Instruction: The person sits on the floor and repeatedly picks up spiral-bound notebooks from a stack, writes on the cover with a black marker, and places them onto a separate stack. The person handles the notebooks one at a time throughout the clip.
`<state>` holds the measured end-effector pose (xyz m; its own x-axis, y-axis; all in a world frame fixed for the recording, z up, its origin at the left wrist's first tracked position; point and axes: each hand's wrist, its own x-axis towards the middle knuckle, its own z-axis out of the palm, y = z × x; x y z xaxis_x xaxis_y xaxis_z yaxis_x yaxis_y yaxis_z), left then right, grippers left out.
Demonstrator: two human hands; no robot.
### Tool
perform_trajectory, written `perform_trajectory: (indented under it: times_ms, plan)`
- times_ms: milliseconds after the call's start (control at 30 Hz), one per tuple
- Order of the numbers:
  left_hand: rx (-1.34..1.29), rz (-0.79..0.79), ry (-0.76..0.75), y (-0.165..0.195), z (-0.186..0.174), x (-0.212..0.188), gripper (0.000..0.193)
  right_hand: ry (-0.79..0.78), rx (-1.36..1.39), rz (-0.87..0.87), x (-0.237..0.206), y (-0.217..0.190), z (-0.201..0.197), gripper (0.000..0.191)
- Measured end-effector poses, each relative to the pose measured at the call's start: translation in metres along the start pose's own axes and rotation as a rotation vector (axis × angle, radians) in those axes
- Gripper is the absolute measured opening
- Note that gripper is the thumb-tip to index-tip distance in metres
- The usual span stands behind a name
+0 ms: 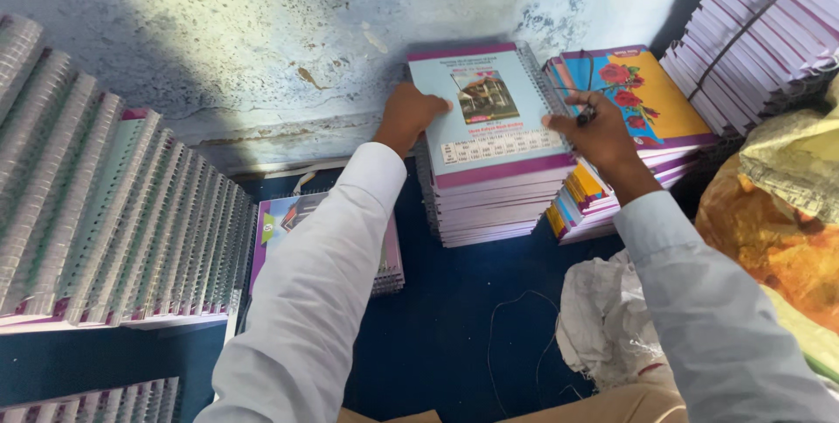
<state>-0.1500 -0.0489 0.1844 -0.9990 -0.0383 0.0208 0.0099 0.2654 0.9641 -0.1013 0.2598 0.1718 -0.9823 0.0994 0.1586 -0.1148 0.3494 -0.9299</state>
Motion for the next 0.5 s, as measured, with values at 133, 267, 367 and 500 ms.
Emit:
perform_trajectory:
  times_ms: [133,267,367,500]
  plan:
    - [0.228,0.013,0.109,0.004,0.004,0.001,0.043,0.007,0.059,-0.103,-0.004,0.008,0.004,0.055]
    - [0.379,0.110,0.169,0.001,0.008,0.010,0.051,0.086,-0.109,-0.161,-0.008,0.011,0.004,0.055]
    - [0.428,0.182,0.227,-0.003,0.014,0.016,0.053,0.129,-0.219,-0.161,-0.009,0.007,0.004,0.057]
    - [0.502,0.289,0.254,-0.012,0.019,0.015,0.047,0.174,-0.337,-0.141,-0.011,0.001,0.007,0.057]
